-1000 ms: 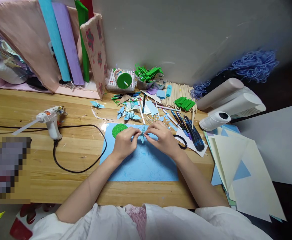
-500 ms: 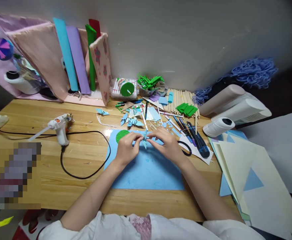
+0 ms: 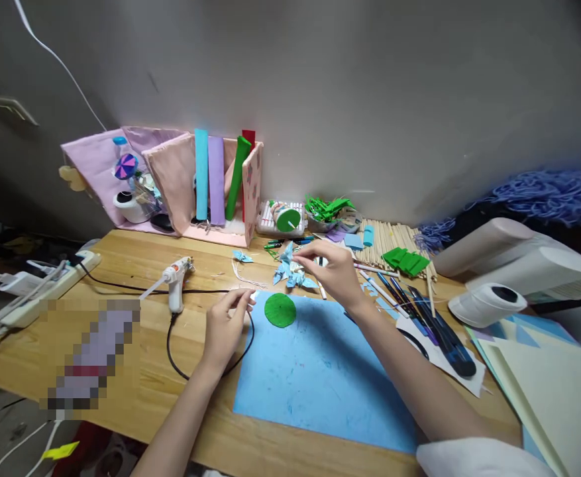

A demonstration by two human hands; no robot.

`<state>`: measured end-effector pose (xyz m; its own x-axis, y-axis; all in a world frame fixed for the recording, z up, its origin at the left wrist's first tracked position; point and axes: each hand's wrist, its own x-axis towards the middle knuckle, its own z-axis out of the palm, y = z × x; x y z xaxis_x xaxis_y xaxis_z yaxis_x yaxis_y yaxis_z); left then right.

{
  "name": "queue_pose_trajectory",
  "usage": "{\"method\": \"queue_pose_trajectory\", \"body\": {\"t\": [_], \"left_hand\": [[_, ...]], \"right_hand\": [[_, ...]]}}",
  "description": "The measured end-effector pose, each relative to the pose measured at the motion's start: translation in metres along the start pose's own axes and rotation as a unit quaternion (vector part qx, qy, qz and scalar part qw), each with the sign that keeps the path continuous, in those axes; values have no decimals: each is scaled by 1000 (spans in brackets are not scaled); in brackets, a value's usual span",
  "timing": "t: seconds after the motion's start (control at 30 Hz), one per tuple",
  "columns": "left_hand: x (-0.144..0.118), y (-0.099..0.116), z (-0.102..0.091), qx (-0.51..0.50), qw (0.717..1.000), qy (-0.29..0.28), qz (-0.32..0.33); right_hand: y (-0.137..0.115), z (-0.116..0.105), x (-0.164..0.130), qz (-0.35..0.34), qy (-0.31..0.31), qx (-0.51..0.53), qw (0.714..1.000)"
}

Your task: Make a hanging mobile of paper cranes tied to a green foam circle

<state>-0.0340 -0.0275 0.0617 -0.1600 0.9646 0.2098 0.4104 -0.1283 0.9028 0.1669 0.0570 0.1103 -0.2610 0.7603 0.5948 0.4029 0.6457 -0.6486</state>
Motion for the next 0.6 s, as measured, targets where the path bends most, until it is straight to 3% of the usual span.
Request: {"method": "queue_pose_trajectory", "body": {"t": [0.1, 0.17, 0.33, 0.47, 0.6], "left_hand": [[-2, -10, -16, 24, 999, 21, -28], [-6, -15, -22, 40, 998, 25, -36], [-16, -24, -30, 36, 998, 21, -41], [-21, -29, -31, 13, 998, 20, -61], [-31, -34, -37, 44, 992, 63, -96]], "right_hand": [[14, 33, 31, -16, 22, -23, 999], [29, 59, 40, -17, -8, -90, 996], [61, 112, 31, -8, -94, -149, 984], [67, 118, 22, 1, -116, -148, 982], [57, 93, 16, 10, -113, -146, 983]]}}
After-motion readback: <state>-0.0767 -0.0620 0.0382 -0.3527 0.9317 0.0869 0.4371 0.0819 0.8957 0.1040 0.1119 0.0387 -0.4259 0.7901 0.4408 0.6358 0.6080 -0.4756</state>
